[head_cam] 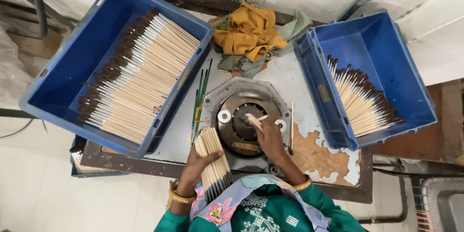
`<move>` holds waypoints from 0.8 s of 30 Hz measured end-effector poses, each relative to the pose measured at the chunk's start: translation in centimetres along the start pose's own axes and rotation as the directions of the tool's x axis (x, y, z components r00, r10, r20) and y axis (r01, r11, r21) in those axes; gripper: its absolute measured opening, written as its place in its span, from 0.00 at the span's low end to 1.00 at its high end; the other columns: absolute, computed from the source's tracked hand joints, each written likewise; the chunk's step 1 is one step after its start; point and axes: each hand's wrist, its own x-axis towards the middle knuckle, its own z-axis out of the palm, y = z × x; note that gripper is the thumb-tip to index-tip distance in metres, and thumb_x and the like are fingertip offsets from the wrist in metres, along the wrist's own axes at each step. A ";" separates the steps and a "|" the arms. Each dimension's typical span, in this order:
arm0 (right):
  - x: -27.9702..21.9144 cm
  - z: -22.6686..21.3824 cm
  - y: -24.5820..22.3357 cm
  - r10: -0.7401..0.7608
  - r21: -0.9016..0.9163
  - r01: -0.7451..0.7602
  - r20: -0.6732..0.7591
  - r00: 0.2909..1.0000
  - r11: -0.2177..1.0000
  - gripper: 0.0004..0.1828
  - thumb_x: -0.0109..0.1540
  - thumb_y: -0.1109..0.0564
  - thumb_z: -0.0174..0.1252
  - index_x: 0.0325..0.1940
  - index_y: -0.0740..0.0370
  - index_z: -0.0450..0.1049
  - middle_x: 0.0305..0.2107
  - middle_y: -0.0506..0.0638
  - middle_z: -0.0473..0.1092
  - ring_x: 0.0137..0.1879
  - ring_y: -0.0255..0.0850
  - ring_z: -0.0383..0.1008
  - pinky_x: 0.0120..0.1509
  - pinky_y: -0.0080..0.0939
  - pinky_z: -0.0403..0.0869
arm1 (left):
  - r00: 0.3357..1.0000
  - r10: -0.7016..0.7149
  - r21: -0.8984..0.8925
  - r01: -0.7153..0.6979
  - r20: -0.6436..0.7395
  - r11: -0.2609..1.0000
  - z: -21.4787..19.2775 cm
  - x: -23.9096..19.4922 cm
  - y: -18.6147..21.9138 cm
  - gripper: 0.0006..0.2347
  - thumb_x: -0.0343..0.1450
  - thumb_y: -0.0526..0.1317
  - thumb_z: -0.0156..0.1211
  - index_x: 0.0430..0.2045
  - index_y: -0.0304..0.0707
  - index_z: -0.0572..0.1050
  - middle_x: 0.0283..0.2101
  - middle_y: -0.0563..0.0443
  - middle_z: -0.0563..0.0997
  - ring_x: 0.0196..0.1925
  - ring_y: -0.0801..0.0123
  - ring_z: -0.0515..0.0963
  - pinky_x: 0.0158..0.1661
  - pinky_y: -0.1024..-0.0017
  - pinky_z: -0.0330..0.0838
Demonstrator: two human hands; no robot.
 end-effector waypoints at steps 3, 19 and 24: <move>-2.0 -5.2 -6.8 -0.338 0.353 0.366 -0.141 0.931 0.861 0.12 0.60 0.63 0.56 0.48 0.65 0.74 0.44 0.62 0.77 0.50 0.57 0.80 0.54 0.50 0.78 | 0.988 0.125 0.271 -0.146 0.094 0.952 1.3 -0.2 1.5 0.21 0.61 0.32 0.75 0.47 0.28 0.75 0.39 0.44 0.85 0.39 0.65 0.85 0.39 0.66 0.82; 1.0 -2.1 -1.0 -0.171 -0.147 0.179 0.064 0.983 0.973 0.29 0.56 0.61 0.62 0.61 0.70 0.68 0.36 0.68 0.75 0.36 0.61 0.77 0.38 0.56 0.75 | 0.972 -0.222 -0.352 0.183 -0.074 0.918 -0.5 0.5 0.4 0.17 0.64 0.37 0.67 0.45 0.34 0.73 0.31 0.45 0.80 0.30 0.60 0.83 0.29 0.63 0.81; 1.1 1.1 0.7 -0.055 -0.166 0.054 -0.003 0.998 0.985 0.25 0.61 0.59 0.62 0.61 0.69 0.68 0.31 0.66 0.75 0.38 0.63 0.77 0.41 0.58 0.75 | 0.992 -0.109 -0.284 0.085 -0.069 0.955 -1.3 1.1 -0.8 0.16 0.66 0.35 0.68 0.45 0.30 0.70 0.33 0.44 0.80 0.32 0.60 0.83 0.30 0.62 0.82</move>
